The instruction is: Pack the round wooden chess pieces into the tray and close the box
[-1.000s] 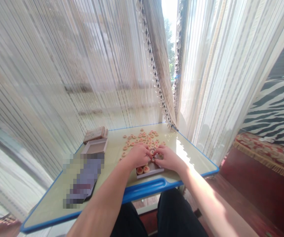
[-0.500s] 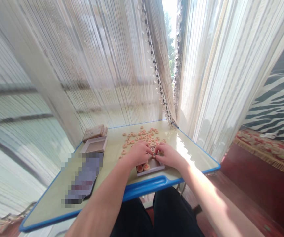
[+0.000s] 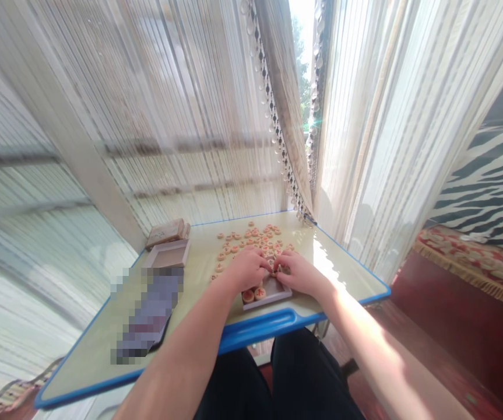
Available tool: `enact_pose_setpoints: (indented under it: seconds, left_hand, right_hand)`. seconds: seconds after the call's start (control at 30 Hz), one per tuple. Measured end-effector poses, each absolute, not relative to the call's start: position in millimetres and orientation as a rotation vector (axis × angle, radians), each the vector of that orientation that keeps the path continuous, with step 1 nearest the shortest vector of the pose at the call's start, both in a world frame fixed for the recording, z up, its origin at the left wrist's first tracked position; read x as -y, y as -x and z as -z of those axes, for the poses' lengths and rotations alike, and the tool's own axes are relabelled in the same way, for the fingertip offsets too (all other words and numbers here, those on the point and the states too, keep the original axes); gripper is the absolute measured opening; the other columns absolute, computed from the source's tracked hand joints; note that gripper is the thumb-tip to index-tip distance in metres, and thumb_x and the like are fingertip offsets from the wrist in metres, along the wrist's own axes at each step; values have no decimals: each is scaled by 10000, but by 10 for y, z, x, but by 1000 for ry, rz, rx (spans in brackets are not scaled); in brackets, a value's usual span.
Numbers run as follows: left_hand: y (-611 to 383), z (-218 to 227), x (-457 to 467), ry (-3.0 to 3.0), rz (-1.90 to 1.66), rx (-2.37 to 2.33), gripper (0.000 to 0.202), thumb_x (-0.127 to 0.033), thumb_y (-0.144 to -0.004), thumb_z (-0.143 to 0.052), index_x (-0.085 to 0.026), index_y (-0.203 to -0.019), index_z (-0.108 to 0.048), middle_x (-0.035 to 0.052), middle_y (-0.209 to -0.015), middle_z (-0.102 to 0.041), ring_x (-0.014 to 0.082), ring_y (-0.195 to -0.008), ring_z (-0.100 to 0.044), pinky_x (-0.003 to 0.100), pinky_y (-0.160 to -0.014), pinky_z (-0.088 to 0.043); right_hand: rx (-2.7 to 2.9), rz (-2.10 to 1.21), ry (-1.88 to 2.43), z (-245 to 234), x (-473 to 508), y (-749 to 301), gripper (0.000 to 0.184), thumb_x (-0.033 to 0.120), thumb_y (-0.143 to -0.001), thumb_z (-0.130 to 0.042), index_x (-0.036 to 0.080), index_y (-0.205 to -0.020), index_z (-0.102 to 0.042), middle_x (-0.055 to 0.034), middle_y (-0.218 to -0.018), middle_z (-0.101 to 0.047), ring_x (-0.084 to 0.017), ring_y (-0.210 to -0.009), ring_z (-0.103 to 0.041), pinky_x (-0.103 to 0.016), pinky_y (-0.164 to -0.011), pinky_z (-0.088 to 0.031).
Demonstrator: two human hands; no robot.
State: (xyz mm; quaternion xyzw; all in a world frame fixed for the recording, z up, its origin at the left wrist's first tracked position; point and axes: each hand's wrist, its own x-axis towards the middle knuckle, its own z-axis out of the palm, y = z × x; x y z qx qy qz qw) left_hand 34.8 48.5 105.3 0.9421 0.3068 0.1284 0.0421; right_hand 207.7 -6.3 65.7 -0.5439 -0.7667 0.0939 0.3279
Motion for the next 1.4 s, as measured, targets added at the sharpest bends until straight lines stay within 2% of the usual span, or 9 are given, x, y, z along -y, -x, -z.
enact_pose_setpoints:
  seconds: [0.27,0.6,0.73,0.9,1.07,1.2,1.27,1.4]
  left_hand:
    - [-333,-1021,-502,-2843,-444,-935,355,-108,-749,-464,-294,-852,-748,17,-812,-624,183,-920,-515,299,-880,-404]
    - [-328,-973,-591,-2771,-696,-953,314,-112,-761,-438,-215,-791,-733,23,-821,-666,165,-877,-566,295,-876,-444]
    - [-289,-996,-671,-2714,-784,-1069,323,-126,-783,-419,-196,-874,-721,36,-898,-678,169,-916,-571,304,-902,-440]
    - [-119,-992,-882,-2622,-859,-1386,371,-108,-795,-377,-160,-963,-704,68,-991,-673,192,-984,-563,338,-958,-415]
    - [-56,-954,-948,-2606,-804,-1432,368,-99,-793,-396,-170,-995,-696,63,-1031,-671,189,-1008,-561,335,-964,-409]
    - [-96,-939,-951,-2610,-794,-1393,323,-235,-825,-436,-180,-1019,-689,61,-1027,-677,193,-1000,-564,323,-946,-410]
    - [-89,-931,-964,-2621,-735,-1391,319,-277,-830,-430,-200,-983,-699,49,-1006,-683,191,-979,-571,307,-912,-423]
    - [-25,-898,-994,-2644,-584,-1421,323,-262,-819,-405,-201,-858,-720,41,-898,-697,183,-877,-591,280,-824,-444]
  right_hand:
    - [1983,-269,1437,-667,74,-2065,94,201,-748,-555,205,-792,-639,-9,-821,-551,-141,-774,-524,-255,-718,-386]
    - [1934,-272,1445,-695,85,-2066,70,205,-747,-576,195,-774,-640,-12,-804,-547,-140,-767,-514,-261,-718,-385]
    - [1944,-255,1459,-681,79,-2074,92,239,-776,-559,200,-808,-635,-13,-815,-547,-138,-764,-513,-259,-706,-383]
    - [1848,-226,1474,-710,86,-2080,220,351,-833,-510,212,-968,-614,-29,-906,-577,-155,-830,-532,-283,-751,-393]
    - [1772,-229,1428,-726,-7,-2036,218,329,-851,-473,203,-937,-629,-29,-855,-590,-159,-851,-532,-288,-780,-406]
    - [1822,-215,1458,-753,-184,-1986,210,258,-831,-476,199,-927,-654,-45,-862,-605,-166,-857,-543,-296,-802,-414]
    - [1936,-208,1497,-807,-294,-1965,220,213,-810,-487,214,-917,-680,-57,-903,-624,-188,-907,-545,-315,-835,-409]
    - [2218,-195,1503,-978,-525,-1946,252,191,-801,-501,246,-920,-717,-69,-978,-647,-222,-984,-542,-350,-897,-387]
